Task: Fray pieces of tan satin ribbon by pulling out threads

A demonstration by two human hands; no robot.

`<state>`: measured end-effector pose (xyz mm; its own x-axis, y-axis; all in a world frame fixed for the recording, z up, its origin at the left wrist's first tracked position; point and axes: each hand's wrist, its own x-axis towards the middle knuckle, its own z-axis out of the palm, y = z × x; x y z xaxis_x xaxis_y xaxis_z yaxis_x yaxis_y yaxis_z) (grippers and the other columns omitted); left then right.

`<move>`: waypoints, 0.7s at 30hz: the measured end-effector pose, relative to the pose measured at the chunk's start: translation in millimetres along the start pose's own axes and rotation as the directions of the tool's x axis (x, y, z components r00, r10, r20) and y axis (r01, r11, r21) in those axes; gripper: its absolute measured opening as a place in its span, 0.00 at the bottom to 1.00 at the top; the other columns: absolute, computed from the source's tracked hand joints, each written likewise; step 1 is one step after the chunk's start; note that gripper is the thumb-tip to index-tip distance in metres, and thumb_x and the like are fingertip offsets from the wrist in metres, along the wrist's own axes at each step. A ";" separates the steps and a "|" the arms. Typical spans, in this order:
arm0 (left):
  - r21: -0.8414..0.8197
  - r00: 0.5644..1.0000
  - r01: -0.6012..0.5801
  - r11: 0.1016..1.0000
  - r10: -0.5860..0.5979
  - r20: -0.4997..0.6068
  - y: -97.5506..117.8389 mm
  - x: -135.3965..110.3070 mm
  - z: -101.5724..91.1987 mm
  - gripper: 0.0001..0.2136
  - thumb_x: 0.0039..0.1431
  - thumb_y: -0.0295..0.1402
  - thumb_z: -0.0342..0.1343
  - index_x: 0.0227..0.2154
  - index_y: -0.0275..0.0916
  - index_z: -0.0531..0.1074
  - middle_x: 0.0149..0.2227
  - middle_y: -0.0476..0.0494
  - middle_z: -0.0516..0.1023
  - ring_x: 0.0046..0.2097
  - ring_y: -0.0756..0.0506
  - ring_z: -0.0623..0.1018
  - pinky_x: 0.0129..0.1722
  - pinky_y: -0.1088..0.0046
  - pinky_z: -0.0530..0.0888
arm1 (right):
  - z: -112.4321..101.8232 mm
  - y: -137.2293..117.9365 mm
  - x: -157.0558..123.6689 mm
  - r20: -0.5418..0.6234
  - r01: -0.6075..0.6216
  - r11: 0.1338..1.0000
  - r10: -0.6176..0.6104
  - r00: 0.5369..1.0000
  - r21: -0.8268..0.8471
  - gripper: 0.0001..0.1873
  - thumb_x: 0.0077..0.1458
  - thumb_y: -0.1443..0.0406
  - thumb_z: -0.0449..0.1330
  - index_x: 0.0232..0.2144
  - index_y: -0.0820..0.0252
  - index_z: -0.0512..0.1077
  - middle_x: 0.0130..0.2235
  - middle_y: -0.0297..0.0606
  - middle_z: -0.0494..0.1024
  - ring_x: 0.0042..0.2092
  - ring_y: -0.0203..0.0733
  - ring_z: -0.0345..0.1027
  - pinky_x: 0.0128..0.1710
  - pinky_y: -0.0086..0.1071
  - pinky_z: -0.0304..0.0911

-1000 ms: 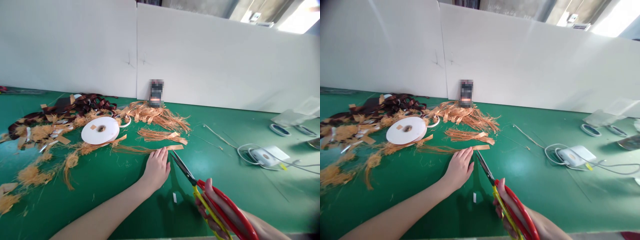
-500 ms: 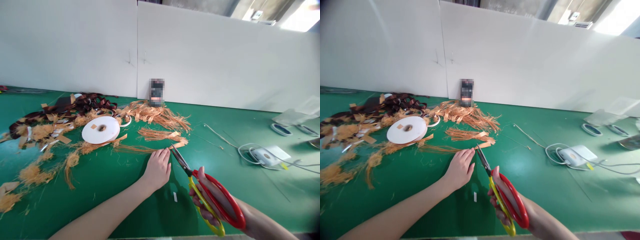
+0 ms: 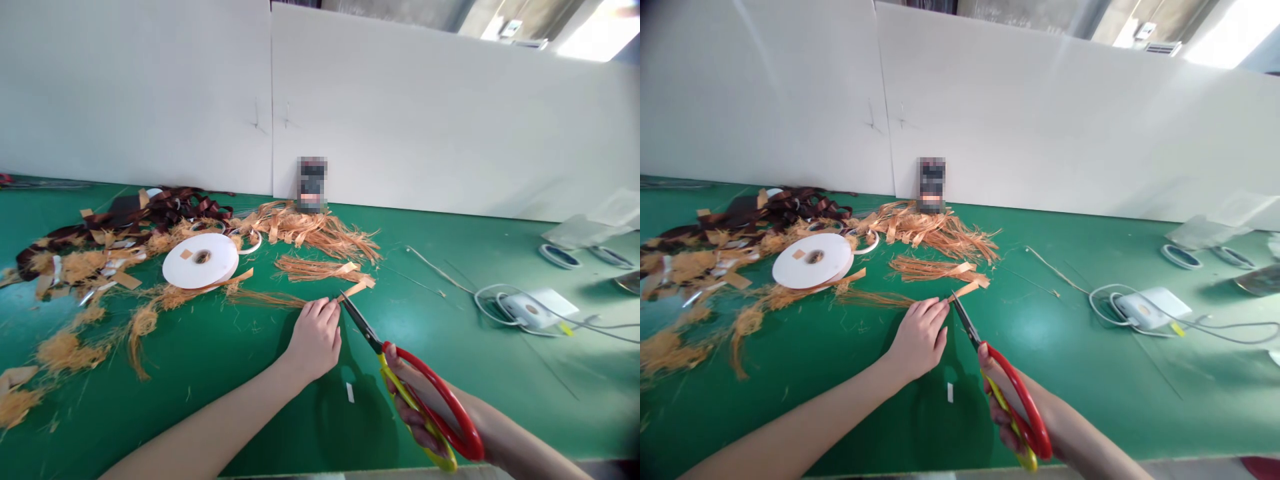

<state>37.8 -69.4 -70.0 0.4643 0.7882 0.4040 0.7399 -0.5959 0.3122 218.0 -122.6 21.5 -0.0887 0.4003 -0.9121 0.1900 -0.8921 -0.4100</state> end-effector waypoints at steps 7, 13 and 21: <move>0.018 1.000 -0.001 1.000 0.001 -0.022 0.2 -0.3 1.0 0.19 0.60 0.29 0.44 0.52 0.28 0.67 0.53 0.36 0.73 0.55 0.39 0.68 0.55 0.60 0.64 | 0.4 4.8 -1.5 0.006 0.004 1.000 -0.004 1.000 0.013 0.26 0.60 0.45 0.40 0.27 0.58 0.59 0.15 0.26 0.61 0.12 0.28 0.55 0.12 0.20 0.51; 0.035 0.998 0.057 0.998 -0.057 -0.008 -1.1 0.3 3.6 0.16 0.60 0.26 0.44 0.47 0.30 0.69 0.52 0.33 0.72 0.51 0.40 0.71 0.51 0.60 0.67 | -17.5 19.7 7.0 0.225 -0.024 0.982 -0.020 0.974 0.188 0.24 0.59 0.47 0.46 0.26 0.61 0.63 0.18 0.29 0.63 0.15 0.27 0.59 0.13 0.19 0.49; 0.078 0.999 0.014 0.997 -0.018 0.044 -1.5 1.6 4.0 0.18 0.61 0.27 0.43 0.53 0.32 0.66 0.58 0.37 0.68 0.55 0.41 0.69 0.54 0.59 0.65 | -42.5 35.4 2.6 0.302 -0.063 0.993 0.031 0.953 0.098 0.28 0.52 0.42 0.52 0.31 0.62 0.68 0.23 0.36 0.69 0.18 0.30 0.63 0.14 0.20 0.54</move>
<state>39.4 -66.5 -73.3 0.4720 0.8048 0.3600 0.7821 -0.5707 0.2503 266.1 -144.2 4.5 -0.3738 0.2907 -0.8808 0.0989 -0.9317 -0.3495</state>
